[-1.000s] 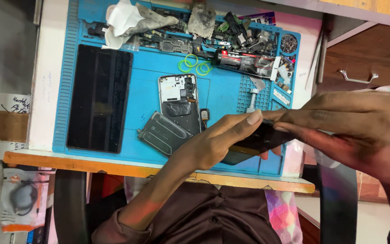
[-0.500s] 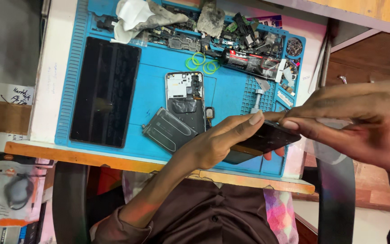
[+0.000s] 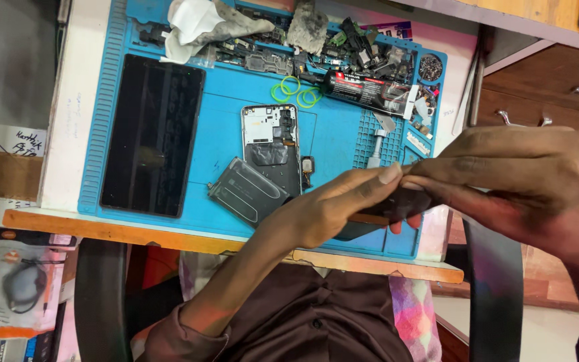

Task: The person prying open a phone casing by hand, removes the battery and internal components using a screwdriver, and applies a protective film to a screen.

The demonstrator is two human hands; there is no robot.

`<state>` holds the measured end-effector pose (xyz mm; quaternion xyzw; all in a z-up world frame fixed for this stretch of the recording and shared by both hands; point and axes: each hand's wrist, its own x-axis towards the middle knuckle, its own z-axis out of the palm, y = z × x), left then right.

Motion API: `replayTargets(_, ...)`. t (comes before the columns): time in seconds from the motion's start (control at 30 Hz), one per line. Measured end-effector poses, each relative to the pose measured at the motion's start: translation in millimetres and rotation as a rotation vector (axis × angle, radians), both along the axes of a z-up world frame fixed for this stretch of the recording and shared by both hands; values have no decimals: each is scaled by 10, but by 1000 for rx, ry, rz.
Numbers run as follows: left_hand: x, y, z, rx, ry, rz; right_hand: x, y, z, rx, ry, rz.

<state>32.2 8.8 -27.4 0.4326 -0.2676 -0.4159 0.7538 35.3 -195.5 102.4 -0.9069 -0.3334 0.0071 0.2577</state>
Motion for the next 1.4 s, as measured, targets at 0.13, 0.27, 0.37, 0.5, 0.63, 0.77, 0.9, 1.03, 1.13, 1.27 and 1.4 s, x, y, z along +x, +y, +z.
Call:
replayTargets(0.13,-32,-32,-65,55,-15,-32,43,-39,-7,-144,36,-2)
replayTargets(0.27,-14,24,-136,18,-165,0,184,-43,41,-188,197,32)
replayTargets(0.37,-54,15,-150,103,-20,-48,281,-35,106,-149,197,113)
replayTargets(0.5,-82,12,-147,216,-98,43,232,-10,57,-79,163,34)
replayTargets(0.63,-99,-34,-222,163,-177,87,165,-66,-30,-74,155,-79)
replayTargets(0.77,-98,-62,-281,231,-371,129,205,-43,-114,75,140,-16)
replayTargets(0.9,-121,-20,-154,312,-385,227,323,-48,-75,44,233,24)
replayTargets(1.03,-102,3,26,270,-310,400,349,-139,-90,87,292,12)
replayTargets(1.13,-72,-1,91,340,-340,449,309,-345,-170,-10,390,-117)
replayTargets(1.27,-80,48,87,238,-565,598,283,-772,-342,-70,553,-236)
replayTargets(1.4,-69,170,48,409,-476,534,151,-1051,-586,153,648,-157)
